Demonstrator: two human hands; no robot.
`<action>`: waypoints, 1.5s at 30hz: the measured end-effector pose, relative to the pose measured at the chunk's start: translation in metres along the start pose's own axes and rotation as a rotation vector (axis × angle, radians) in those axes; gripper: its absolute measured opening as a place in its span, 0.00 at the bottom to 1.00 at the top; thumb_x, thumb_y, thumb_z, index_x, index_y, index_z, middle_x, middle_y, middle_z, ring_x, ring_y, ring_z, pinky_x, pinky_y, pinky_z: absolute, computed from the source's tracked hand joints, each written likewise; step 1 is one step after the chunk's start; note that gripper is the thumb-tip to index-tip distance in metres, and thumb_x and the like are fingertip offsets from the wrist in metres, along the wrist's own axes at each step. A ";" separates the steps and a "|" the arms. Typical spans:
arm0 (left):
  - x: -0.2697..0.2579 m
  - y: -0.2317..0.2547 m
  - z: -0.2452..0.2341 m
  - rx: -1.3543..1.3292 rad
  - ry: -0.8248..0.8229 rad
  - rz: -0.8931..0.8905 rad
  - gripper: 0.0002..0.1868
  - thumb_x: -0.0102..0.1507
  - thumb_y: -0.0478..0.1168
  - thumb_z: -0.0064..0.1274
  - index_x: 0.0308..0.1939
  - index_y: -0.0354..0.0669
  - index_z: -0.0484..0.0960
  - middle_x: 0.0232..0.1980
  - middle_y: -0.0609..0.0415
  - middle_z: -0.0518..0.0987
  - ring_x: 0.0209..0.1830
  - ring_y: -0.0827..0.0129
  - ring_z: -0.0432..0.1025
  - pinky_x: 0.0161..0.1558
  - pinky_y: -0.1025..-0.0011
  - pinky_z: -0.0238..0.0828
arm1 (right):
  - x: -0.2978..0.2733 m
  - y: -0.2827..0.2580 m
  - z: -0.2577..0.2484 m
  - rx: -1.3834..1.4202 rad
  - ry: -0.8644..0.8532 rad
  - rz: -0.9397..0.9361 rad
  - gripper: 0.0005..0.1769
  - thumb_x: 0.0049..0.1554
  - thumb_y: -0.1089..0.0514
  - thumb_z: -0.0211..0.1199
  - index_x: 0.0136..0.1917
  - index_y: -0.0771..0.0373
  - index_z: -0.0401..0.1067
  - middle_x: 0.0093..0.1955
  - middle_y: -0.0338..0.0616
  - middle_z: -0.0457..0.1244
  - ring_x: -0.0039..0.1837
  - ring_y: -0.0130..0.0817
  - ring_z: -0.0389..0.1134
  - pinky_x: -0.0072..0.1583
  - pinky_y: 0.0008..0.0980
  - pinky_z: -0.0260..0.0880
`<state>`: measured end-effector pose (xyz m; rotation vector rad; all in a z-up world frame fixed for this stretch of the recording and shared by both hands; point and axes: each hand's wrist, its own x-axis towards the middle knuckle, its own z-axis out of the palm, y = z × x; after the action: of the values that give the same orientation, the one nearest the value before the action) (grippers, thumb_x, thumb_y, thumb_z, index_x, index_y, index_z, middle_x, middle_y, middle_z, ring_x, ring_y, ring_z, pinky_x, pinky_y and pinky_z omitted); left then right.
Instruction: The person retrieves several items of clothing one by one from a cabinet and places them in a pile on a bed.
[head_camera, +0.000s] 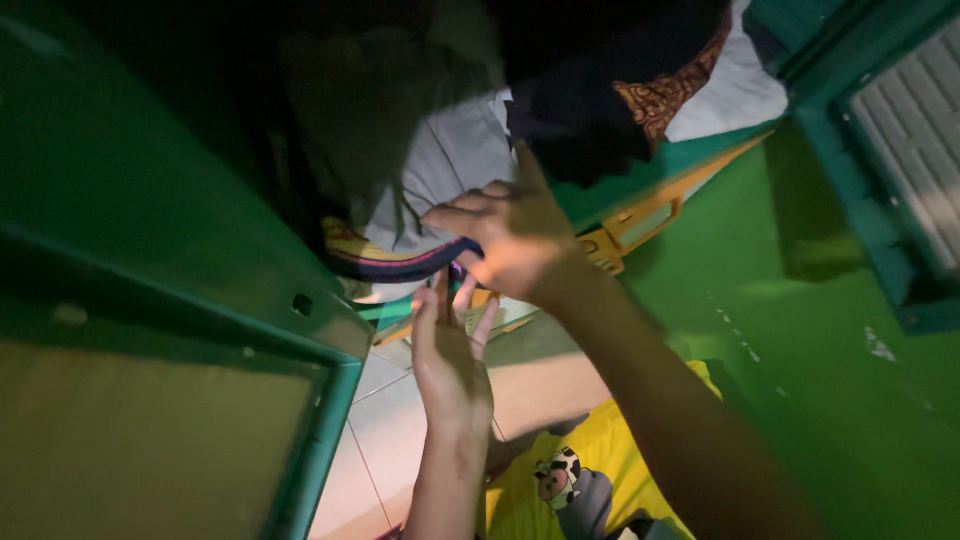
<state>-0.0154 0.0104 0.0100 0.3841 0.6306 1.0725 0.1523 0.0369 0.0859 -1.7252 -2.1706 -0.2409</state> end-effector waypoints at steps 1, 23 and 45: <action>0.000 -0.001 0.002 0.001 0.024 -0.008 0.28 0.74 0.57 0.52 0.74 0.48 0.75 0.81 0.58 0.77 0.81 0.61 0.73 0.79 0.43 0.69 | -0.004 -0.002 0.002 0.004 0.036 0.026 0.32 0.60 0.43 0.82 0.77 0.42 0.84 0.73 0.28 0.76 0.73 0.36 0.75 0.91 0.79 0.45; 0.017 -0.007 0.038 -0.085 -0.059 -0.002 0.34 0.71 0.67 0.61 0.70 0.50 0.82 0.65 0.57 0.86 0.68 0.66 0.77 0.71 0.58 0.70 | -0.016 0.011 -0.054 0.067 0.000 0.108 0.28 0.57 0.38 0.83 0.69 0.45 0.86 0.68 0.32 0.78 0.71 0.36 0.78 0.88 0.87 0.20; -0.034 0.018 0.110 -0.122 -0.062 -0.095 0.19 0.65 0.45 0.67 0.57 0.49 0.80 0.56 0.56 0.84 0.57 0.62 0.83 0.57 0.60 0.84 | -0.197 -0.011 0.060 2.201 0.589 0.919 0.46 0.71 0.24 0.60 0.81 0.64 0.70 0.74 0.58 0.69 0.76 0.63 0.71 0.77 0.66 0.66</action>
<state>0.0317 -0.0109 0.1142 0.2777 0.5205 0.9991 0.1692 -0.1235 -0.0424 -0.6608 -0.1605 1.1770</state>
